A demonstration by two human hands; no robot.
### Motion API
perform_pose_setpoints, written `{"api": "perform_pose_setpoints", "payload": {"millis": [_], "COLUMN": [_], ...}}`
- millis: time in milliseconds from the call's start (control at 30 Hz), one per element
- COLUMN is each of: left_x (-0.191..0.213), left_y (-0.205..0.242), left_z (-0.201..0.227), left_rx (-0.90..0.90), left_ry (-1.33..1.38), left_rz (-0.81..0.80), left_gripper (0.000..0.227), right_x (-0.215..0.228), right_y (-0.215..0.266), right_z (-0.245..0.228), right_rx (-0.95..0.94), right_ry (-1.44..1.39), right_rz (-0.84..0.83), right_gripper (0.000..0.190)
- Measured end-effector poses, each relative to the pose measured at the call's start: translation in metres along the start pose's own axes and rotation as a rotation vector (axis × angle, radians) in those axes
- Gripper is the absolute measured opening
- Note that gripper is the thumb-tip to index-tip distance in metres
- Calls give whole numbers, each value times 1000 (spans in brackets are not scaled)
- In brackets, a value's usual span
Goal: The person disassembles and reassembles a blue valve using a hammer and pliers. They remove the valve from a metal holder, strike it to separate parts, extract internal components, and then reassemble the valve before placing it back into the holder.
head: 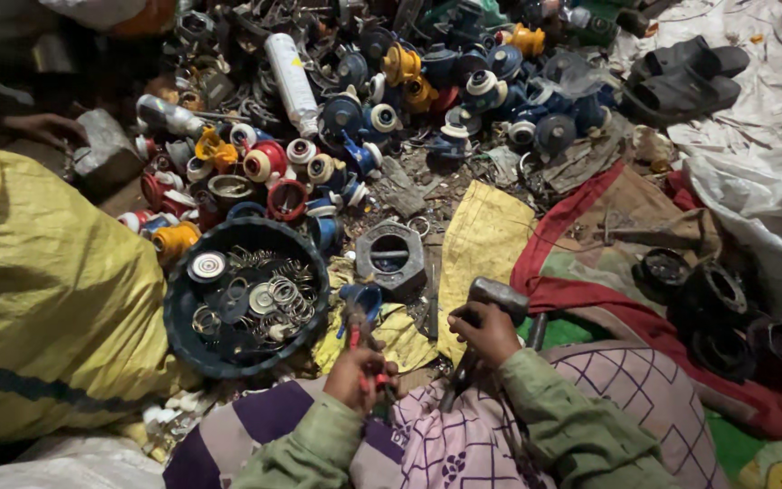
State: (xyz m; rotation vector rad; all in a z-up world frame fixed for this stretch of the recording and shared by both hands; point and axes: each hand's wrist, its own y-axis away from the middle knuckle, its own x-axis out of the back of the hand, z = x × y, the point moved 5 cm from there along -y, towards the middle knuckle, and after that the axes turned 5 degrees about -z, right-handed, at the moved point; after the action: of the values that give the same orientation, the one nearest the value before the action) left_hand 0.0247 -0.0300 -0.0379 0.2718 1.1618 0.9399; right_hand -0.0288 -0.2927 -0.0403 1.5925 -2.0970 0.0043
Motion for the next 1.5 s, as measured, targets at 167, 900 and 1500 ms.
{"api": "perform_pose_setpoints", "payload": {"millis": [167,900,1500], "left_x": [-7,-94,-120], "left_y": [5,35,82], "left_z": [-5,-49,1], "left_rx": [-71,154,339], "left_ry": [-361,-331,-425], "left_rz": [43,-730,-696], "left_gripper": [59,99,104], "right_x": [-2,2,62], "right_y": [-4,3,12], "right_z": [3,7,-54], "right_rx": [-222,-30,174], "right_ry": [-448,-1129,-1533], "right_rz": [-99,-54,7], "right_gripper": [50,27,85]}}
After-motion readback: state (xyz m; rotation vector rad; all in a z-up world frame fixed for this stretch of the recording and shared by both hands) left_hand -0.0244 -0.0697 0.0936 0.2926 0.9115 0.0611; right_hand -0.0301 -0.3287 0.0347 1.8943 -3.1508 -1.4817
